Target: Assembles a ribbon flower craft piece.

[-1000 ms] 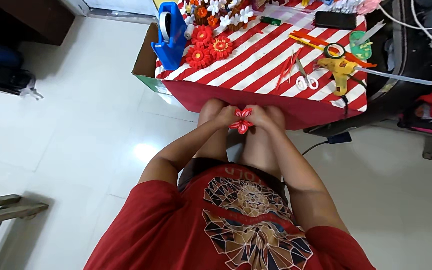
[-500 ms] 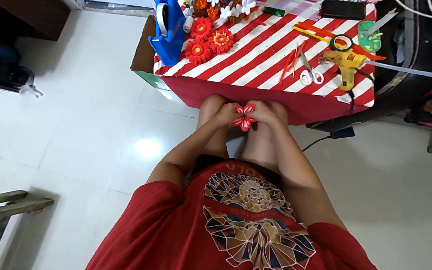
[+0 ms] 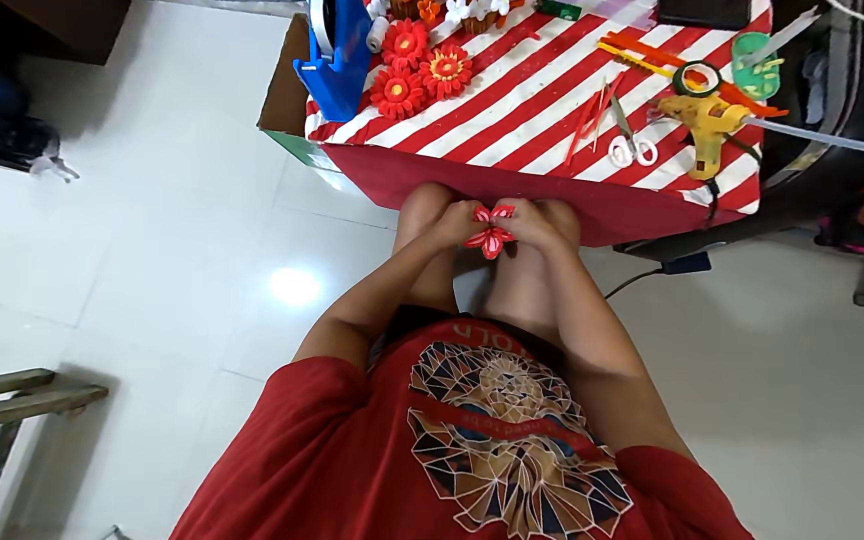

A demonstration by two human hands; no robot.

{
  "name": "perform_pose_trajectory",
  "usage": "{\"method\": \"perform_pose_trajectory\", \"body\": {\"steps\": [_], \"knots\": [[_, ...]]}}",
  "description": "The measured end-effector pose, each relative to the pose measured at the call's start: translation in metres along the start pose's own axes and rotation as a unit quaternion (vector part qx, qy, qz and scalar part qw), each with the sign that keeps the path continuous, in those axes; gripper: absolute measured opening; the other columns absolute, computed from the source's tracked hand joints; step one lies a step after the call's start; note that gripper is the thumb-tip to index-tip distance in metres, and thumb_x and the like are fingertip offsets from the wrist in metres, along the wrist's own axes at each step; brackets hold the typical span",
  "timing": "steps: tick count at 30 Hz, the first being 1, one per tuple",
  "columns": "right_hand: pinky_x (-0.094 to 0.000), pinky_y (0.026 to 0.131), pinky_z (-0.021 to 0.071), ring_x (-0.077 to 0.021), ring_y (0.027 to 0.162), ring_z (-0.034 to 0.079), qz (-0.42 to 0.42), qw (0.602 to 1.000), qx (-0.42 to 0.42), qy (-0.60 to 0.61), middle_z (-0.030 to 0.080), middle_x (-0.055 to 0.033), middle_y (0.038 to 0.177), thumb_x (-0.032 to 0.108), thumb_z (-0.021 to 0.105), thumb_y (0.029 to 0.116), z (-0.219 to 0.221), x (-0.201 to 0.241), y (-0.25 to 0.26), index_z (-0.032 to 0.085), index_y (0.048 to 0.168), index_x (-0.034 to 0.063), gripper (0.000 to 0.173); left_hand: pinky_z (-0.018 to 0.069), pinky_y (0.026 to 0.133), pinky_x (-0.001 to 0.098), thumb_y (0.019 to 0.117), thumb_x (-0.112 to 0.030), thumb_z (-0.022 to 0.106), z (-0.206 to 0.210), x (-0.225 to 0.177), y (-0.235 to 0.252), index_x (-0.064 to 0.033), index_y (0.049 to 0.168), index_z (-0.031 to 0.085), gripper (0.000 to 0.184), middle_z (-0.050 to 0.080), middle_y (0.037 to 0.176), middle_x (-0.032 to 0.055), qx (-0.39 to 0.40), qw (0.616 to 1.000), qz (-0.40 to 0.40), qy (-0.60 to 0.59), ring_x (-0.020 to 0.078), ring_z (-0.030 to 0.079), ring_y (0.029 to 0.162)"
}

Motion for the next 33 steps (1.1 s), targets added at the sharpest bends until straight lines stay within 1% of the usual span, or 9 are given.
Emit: {"method": "perform_pose_trajectory", "body": {"steps": [3,5,7,10,15,19,25,29,33], "knots": [[-0.0488,0.089,0.0513,-0.0286,0.093,0.065,0.007,1.000,0.003,-0.019,0.067,-0.0211,0.097,0.002,0.062,0.0984,0.001,0.004,0.000,0.067,0.102,-0.0079,0.012,0.0518,0.094,0.0514,0.0970,-0.014,0.067,0.001,0.002,0.001,0.0093,0.109,0.067,0.026,0.069,0.102,0.0244,-0.001,1.000,0.009,0.003,0.0335,0.068,0.098],[-0.0485,0.089,0.0511,-0.0282,0.094,0.065,0.009,1.000,-0.002,-0.026,0.068,-0.0209,0.098,0.002,0.061,0.0985,0.001,0.005,-0.001,0.068,0.102,-0.0074,0.012,0.0513,0.095,0.0522,0.0969,-0.013,0.066,0.000,0.002,0.001,0.0097,0.110,0.067,0.026,0.070,0.103,0.0254,0.002,1.000,0.013,0.007,0.0348,0.068,0.100],[-0.0475,0.088,0.0513,-0.0270,0.092,0.065,0.009,1.000,-0.003,-0.027,0.067,-0.0199,0.096,0.002,0.061,0.0988,0.001,0.005,-0.002,0.068,0.102,-0.0067,0.012,0.0510,0.096,0.0519,0.0975,-0.011,0.065,0.000,0.002,0.002,0.0092,0.112,0.066,0.025,0.069,0.104,0.0252,0.009,1.000,0.007,0.003,0.0343,0.068,0.101],[-0.0466,0.085,0.0517,-0.0259,0.088,0.064,-0.004,1.000,-0.004,-0.024,0.067,-0.0190,0.093,0.002,0.061,0.0987,0.002,0.002,-0.002,0.068,0.100,-0.0068,0.011,0.0515,0.093,0.0493,0.0986,-0.010,0.064,0.000,0.001,0.002,0.0080,0.108,0.067,0.021,0.069,0.101,0.0229,0.014,1.000,0.007,-0.009,0.0307,0.067,0.096],[-0.0478,0.087,0.0514,-0.0281,0.090,0.064,-0.010,1.000,-0.003,-0.029,0.067,-0.0202,0.095,0.000,0.060,0.0979,0.003,0.002,-0.002,0.068,0.100,-0.0076,0.011,0.0511,0.093,0.0488,0.0996,-0.009,0.062,0.001,-0.001,0.001,0.0077,0.107,0.067,0.018,0.069,0.101,0.0222,0.016,1.000,0.008,-0.011,0.0300,0.067,0.096],[-0.0538,0.093,0.0517,-0.0331,0.098,0.067,0.006,0.999,-0.003,-0.048,0.070,-0.0239,0.102,0.003,0.060,0.0993,0.003,0.001,-0.003,0.070,0.107,-0.0065,0.016,0.0520,0.095,0.0523,0.0979,-0.009,0.065,0.006,0.009,0.005,0.0076,0.107,0.068,0.019,0.070,0.103,0.0231,-0.002,1.000,0.020,-0.013,0.0328,0.068,0.100],[-0.0533,0.091,0.0513,-0.0331,0.095,0.066,0.005,0.999,0.005,-0.050,0.069,-0.0235,0.099,0.002,0.059,0.0993,0.005,0.001,-0.003,0.069,0.104,-0.0071,0.014,0.0505,0.098,0.0520,0.0976,-0.007,0.065,0.003,0.005,0.006,0.0071,0.113,0.067,0.021,0.070,0.108,0.0240,0.028,0.999,-0.015,-0.012,0.0334,0.067,0.104],[-0.0537,0.090,0.0512,-0.0325,0.095,0.066,0.015,0.999,0.012,-0.044,0.068,-0.0229,0.098,0.003,0.059,0.1003,0.005,0.001,-0.004,0.069,0.104,-0.0064,0.014,0.0510,0.094,0.0487,0.0977,-0.010,0.066,-0.001,0.001,0.004,0.0071,0.110,0.067,0.021,0.069,0.103,0.0216,0.052,0.998,-0.018,-0.012,0.0291,0.066,0.098],[-0.0486,0.086,0.0521,-0.0278,0.090,0.065,0.011,1.000,0.003,-0.028,0.067,-0.0195,0.095,0.003,0.062,0.0982,0.004,0.003,-0.008,0.068,0.104,-0.0056,0.011,0.0507,0.095,0.0481,0.0986,-0.012,0.066,-0.001,-0.004,0.000,0.0074,0.112,0.066,0.024,0.069,0.105,0.0220,0.053,0.998,-0.025,-0.007,0.0292,0.066,0.099]]}}
Point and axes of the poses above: each hand's wrist, its own y-axis towards the middle knuckle, its own z-axis out of the palm, x = y × z, the point moved 2 cm from there along y, towards the middle knuckle
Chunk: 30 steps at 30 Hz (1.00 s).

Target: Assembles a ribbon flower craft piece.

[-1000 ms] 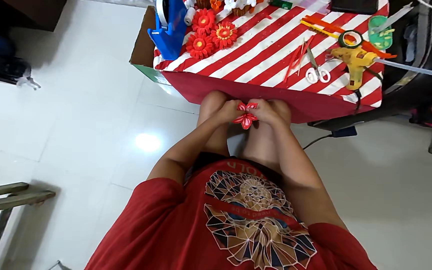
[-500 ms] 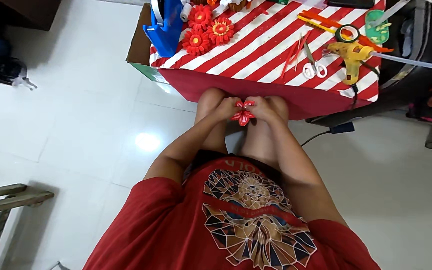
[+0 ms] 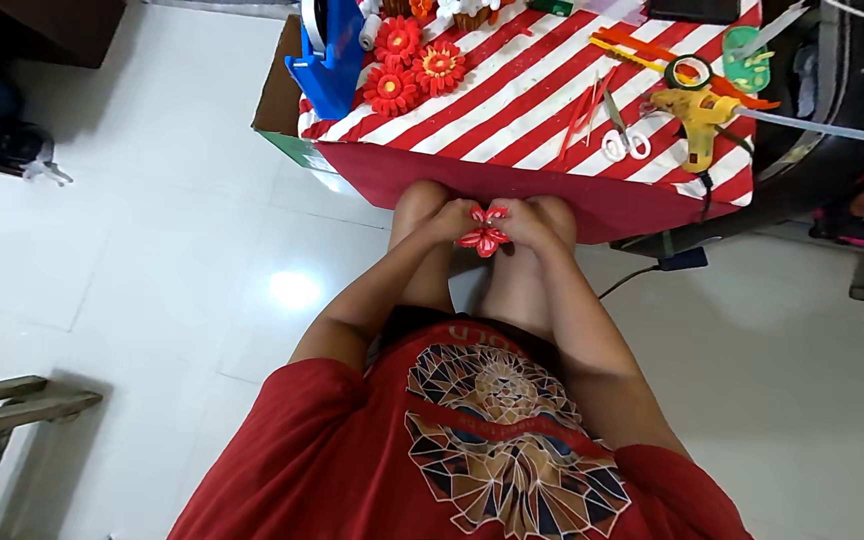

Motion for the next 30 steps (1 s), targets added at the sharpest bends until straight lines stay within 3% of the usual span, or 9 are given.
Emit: {"method": "perform_pose_trajectory", "body": {"steps": [4,9,14,30], "knots": [[-0.0501,0.088,0.0517,-0.0297,0.094,0.065,0.010,1.000,0.009,-0.004,0.066,-0.0216,0.099,0.002,0.063,0.0980,-0.002,-0.001,-0.001,0.065,0.108,-0.0070,0.014,0.0510,0.095,0.0478,0.0984,-0.011,0.066,0.002,0.000,-0.001,0.0083,0.112,0.066,0.023,0.069,0.104,0.0227,-0.008,1.000,0.019,0.002,0.0294,0.067,0.099],[-0.0486,0.088,0.0514,-0.0282,0.092,0.064,-0.010,1.000,0.004,0.005,0.067,-0.0205,0.097,-0.001,0.062,0.0976,-0.001,-0.006,0.001,0.066,0.103,-0.0066,0.009,0.0505,0.095,0.0477,0.0974,-0.010,0.066,0.005,0.002,0.002,0.0092,0.110,0.065,0.023,0.068,0.104,0.0232,-0.009,0.999,0.035,-0.004,0.0299,0.066,0.099],[-0.0520,0.090,0.0516,-0.0322,0.096,0.066,-0.012,1.000,0.007,-0.017,0.067,-0.0230,0.099,0.000,0.061,0.0980,-0.001,-0.006,0.003,0.066,0.105,-0.0073,0.011,0.0513,0.094,0.0484,0.0969,-0.008,0.066,0.008,0.008,0.007,0.0085,0.110,0.066,0.021,0.069,0.103,0.0228,-0.011,0.999,0.050,-0.012,0.0302,0.067,0.098],[-0.0448,0.082,0.0516,-0.0235,0.086,0.062,-0.022,0.999,0.020,0.019,0.064,-0.0174,0.092,-0.001,0.063,0.0961,-0.005,-0.007,-0.001,0.064,0.100,-0.0064,0.007,0.0523,0.087,0.0413,0.0985,-0.007,0.063,0.012,0.009,0.000,0.0061,0.102,0.070,0.015,0.070,0.094,0.0166,-0.029,0.996,0.074,-0.051,0.0204,0.066,0.088]]}}
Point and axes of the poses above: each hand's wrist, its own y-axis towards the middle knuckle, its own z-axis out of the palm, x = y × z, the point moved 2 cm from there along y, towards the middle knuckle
